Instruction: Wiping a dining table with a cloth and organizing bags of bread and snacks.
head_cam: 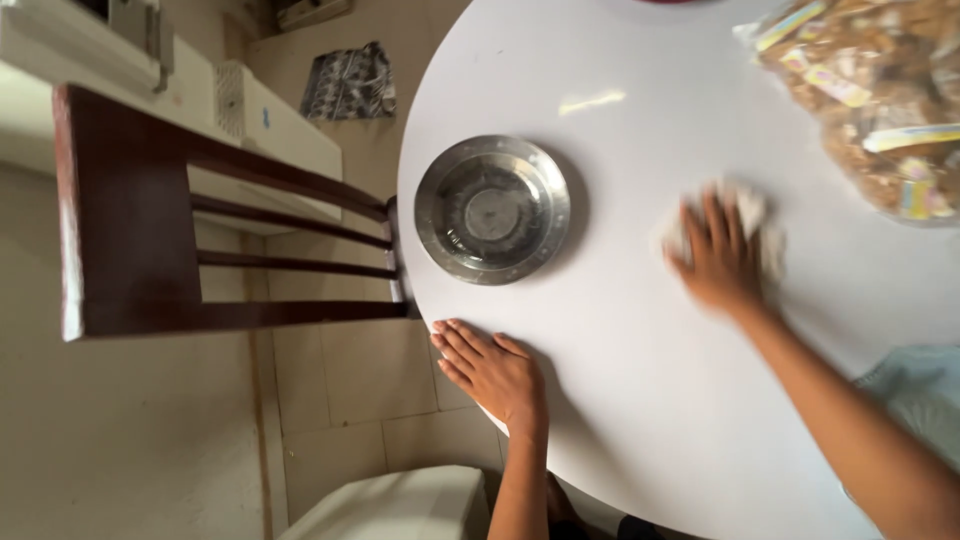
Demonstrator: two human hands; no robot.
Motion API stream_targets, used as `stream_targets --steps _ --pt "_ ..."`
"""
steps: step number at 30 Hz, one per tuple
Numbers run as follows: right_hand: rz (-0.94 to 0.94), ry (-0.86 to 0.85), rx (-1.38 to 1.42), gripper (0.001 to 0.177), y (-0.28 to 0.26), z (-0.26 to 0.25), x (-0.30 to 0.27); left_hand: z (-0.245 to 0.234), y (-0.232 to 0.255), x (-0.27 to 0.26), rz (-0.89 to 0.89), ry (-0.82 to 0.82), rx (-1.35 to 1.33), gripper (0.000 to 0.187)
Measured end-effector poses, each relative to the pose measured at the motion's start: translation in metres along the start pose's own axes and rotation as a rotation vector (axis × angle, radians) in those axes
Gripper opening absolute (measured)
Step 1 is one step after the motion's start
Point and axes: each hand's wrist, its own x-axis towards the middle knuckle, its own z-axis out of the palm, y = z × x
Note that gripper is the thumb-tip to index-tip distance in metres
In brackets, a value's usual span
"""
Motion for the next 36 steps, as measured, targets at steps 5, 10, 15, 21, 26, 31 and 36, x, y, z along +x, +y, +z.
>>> stream_targets --steps 5,10,15,21,26,31,36 --pt "0.106 -0.143 0.215 0.083 -0.049 0.004 0.208 0.007 -0.003 -0.002 0.021 -0.006 0.019 0.068" --pt "-0.054 0.002 0.166 0.068 -0.114 0.024 0.236 0.011 0.0 -0.005 0.0 0.018 -0.009 0.07" --pt "-0.214 0.099 0.082 0.064 -0.134 -0.022 0.107 -0.002 0.001 -0.003 -0.002 0.069 -0.046 0.069" --pt "-0.044 -0.124 -0.003 0.08 -0.065 -0.067 -0.126 -0.001 0.002 0.004 -0.008 0.085 -0.028 0.068" --pt "-0.068 0.1 0.007 0.074 -0.009 -0.015 -0.029 0.009 -0.009 0.004 -0.037 -0.012 0.033 0.07" --pt "-0.047 0.103 0.049 0.073 -0.011 0.007 0.16 -0.001 0.001 0.001 0.012 0.003 -0.004 0.068" --pt "-0.053 -0.027 0.114 0.066 -0.098 0.022 0.269 -0.002 0.001 0.0 0.029 0.001 0.032 0.067"
